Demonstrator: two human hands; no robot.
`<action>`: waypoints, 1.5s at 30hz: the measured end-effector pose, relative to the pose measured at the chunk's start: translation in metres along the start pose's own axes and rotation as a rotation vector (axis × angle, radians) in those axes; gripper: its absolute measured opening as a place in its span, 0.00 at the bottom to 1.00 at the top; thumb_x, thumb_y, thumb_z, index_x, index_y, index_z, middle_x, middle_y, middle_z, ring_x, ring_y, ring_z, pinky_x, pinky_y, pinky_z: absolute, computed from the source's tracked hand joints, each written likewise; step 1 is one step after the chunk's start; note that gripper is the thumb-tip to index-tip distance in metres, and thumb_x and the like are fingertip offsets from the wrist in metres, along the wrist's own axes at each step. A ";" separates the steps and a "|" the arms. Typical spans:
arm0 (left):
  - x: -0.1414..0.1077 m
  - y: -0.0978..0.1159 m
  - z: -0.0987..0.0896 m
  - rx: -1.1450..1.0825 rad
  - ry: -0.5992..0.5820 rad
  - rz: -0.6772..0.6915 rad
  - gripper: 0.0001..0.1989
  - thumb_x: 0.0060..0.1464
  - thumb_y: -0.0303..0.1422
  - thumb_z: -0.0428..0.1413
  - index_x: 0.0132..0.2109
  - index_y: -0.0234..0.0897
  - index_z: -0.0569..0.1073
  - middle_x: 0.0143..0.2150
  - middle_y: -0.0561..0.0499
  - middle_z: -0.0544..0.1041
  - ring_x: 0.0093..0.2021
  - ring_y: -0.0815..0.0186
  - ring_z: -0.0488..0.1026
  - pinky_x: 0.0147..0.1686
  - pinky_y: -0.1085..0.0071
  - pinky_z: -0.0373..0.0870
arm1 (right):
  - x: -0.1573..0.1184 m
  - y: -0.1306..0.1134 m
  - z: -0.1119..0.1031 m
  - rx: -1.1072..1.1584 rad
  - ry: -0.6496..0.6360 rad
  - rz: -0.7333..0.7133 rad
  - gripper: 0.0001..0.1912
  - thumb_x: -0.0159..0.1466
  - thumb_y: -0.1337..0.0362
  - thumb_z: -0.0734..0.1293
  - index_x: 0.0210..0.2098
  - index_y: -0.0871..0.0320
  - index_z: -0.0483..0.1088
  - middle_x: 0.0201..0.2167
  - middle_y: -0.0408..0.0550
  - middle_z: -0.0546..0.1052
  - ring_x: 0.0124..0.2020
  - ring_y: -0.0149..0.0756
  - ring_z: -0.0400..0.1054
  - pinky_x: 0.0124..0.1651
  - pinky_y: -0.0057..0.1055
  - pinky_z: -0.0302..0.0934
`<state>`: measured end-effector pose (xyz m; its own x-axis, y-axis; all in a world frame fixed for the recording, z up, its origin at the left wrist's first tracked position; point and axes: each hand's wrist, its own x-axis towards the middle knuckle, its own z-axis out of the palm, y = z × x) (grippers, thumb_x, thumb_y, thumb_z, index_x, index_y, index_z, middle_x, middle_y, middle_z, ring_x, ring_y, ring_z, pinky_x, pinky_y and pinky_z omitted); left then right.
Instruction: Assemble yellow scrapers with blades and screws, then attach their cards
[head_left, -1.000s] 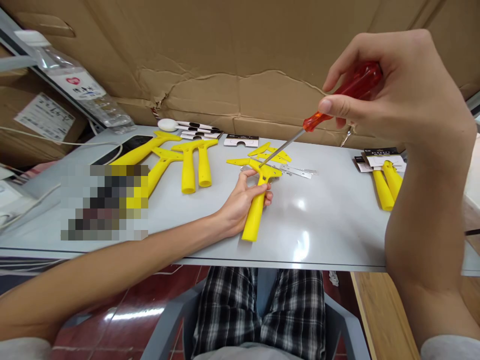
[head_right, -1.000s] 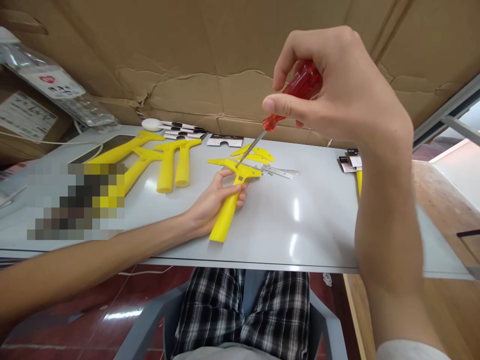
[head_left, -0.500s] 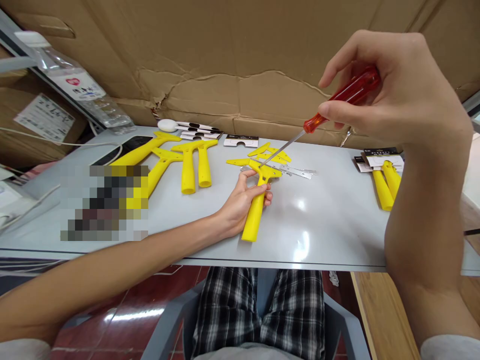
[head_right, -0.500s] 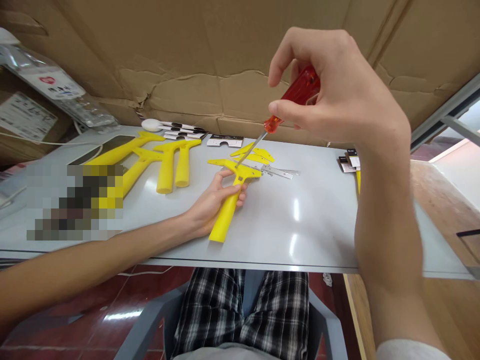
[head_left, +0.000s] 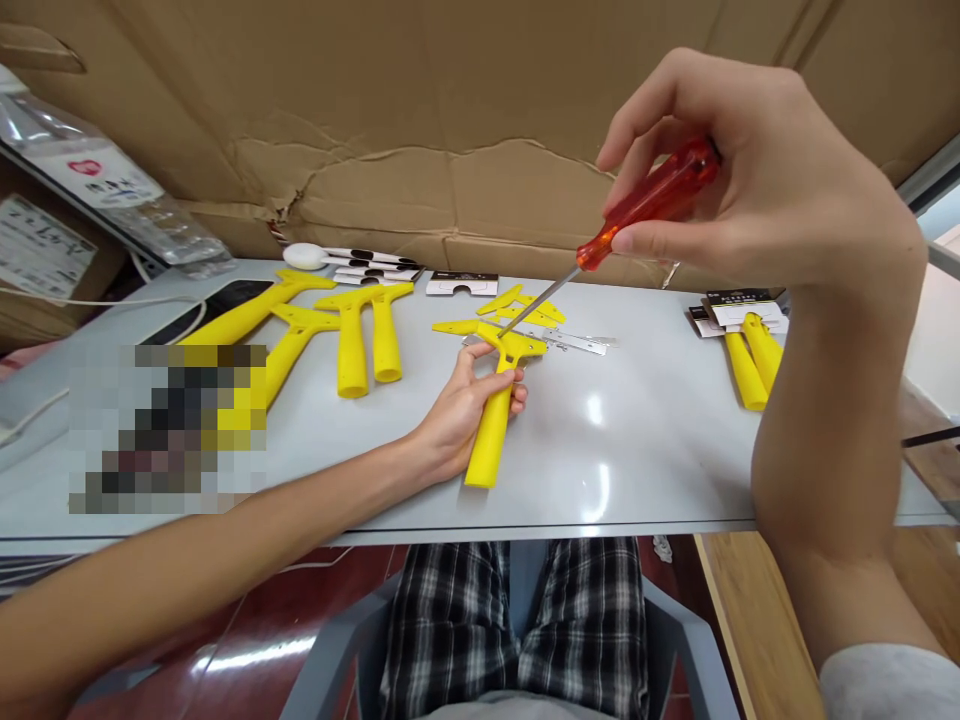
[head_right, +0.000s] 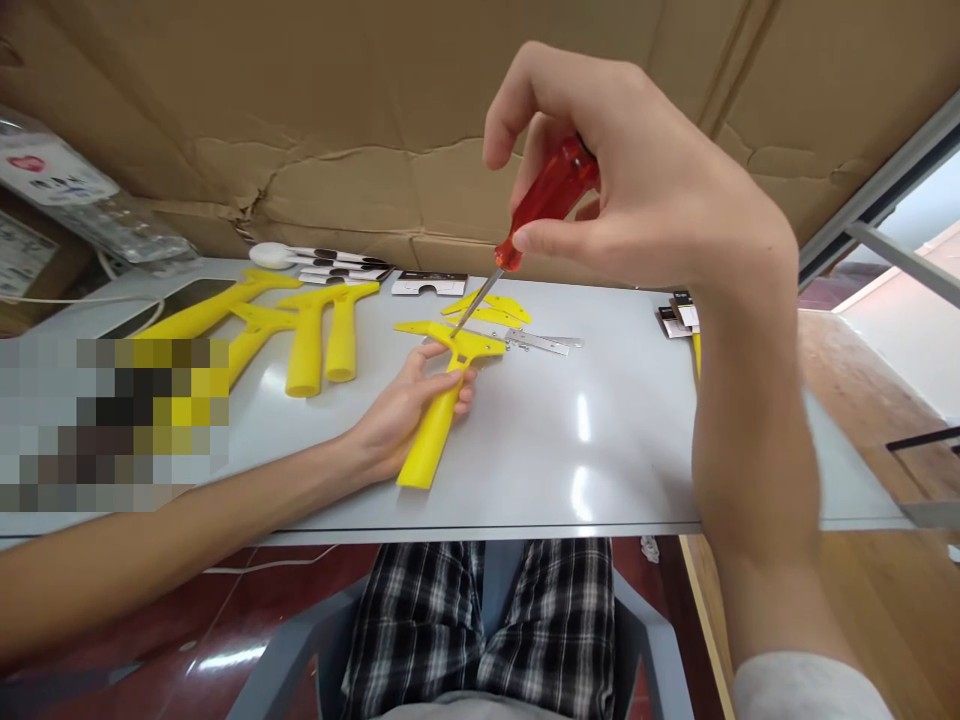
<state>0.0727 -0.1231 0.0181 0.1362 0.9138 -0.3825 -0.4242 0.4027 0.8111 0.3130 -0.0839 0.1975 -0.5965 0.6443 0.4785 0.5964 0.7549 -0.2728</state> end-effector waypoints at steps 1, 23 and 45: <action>0.000 0.000 0.000 -0.002 0.002 -0.003 0.23 0.64 0.20 0.59 0.58 0.46 0.61 0.38 0.54 0.79 0.29 0.72 0.77 0.29 0.79 0.76 | 0.000 0.000 0.001 -0.014 0.011 0.003 0.23 0.62 0.71 0.82 0.51 0.48 0.74 0.40 0.33 0.80 0.41 0.27 0.78 0.38 0.23 0.71; 0.007 -0.002 -0.006 -0.005 -0.011 -0.013 0.28 0.59 0.22 0.65 0.60 0.46 0.63 0.40 0.53 0.80 0.31 0.70 0.78 0.32 0.76 0.76 | 0.009 -0.009 0.013 0.011 0.078 0.273 0.14 0.60 0.72 0.80 0.37 0.52 0.75 0.27 0.37 0.80 0.27 0.31 0.76 0.25 0.29 0.63; 0.031 0.026 -0.019 0.033 -0.125 0.035 0.05 0.65 0.26 0.58 0.46 0.30 0.77 0.37 0.42 0.83 0.32 0.66 0.79 0.32 0.75 0.79 | -0.144 0.057 0.127 -0.067 0.546 0.529 0.04 0.69 0.61 0.68 0.37 0.52 0.74 0.41 0.53 0.78 0.39 0.44 0.74 0.44 0.44 0.75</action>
<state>0.0484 -0.0851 0.0189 0.2331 0.9260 -0.2971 -0.4017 0.3699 0.8378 0.3648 -0.1184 0.0066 0.1177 0.7530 0.6474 0.7708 0.3418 -0.5377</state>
